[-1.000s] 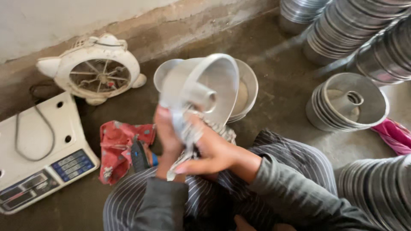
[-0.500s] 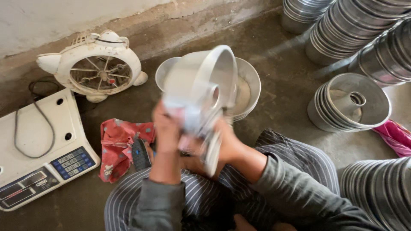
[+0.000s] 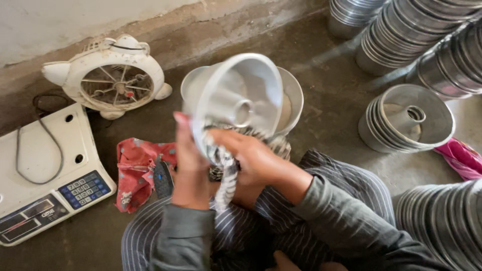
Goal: The person sits on the floor and wipes the inside and outside of metal molds using a cloth. They handle the molds one at a time, turning them over to clean all surfaces, then place them into a stack.
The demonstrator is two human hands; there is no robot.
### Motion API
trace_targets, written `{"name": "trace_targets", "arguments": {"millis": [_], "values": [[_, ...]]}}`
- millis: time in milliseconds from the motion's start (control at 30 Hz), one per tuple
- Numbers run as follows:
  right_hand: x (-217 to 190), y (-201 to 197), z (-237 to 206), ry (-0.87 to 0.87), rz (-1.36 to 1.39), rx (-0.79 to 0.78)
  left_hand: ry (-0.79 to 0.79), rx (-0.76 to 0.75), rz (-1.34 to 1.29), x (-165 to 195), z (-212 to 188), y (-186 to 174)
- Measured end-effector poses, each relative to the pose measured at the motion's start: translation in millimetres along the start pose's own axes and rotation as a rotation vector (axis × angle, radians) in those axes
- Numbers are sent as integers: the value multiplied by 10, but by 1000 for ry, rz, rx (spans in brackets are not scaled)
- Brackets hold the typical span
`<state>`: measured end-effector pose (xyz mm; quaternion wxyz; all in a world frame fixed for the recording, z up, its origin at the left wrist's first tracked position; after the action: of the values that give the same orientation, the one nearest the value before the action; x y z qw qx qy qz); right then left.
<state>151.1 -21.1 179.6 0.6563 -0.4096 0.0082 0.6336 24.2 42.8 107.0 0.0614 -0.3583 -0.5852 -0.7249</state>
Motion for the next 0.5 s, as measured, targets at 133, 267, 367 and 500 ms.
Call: {"name": "trace_targets", "arguments": {"millis": [133,267,367,500], "values": [[260,-45,0,175,121,-141,88,173,206,-3,0,-341],[417,-170,-93,280,685,356,176,80,602,-250,54,-374],[182,-52,-88,99,562,7,51,-108,186,-314,32,-394],[287,-34,-144,178,101,-612,-92,61,-47,-217,-48,-413]]}}
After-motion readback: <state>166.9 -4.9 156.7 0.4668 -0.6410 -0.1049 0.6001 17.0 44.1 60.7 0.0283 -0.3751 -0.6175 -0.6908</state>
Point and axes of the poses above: each hand's wrist, its own z-axis towards the middle knuckle, its own y-axis out of the palm, x = y × z, the point moved 7 cm from there along z, towards the middle knuckle, and after that the axes turned 13 degrees about -y, right-handed, at the moved point
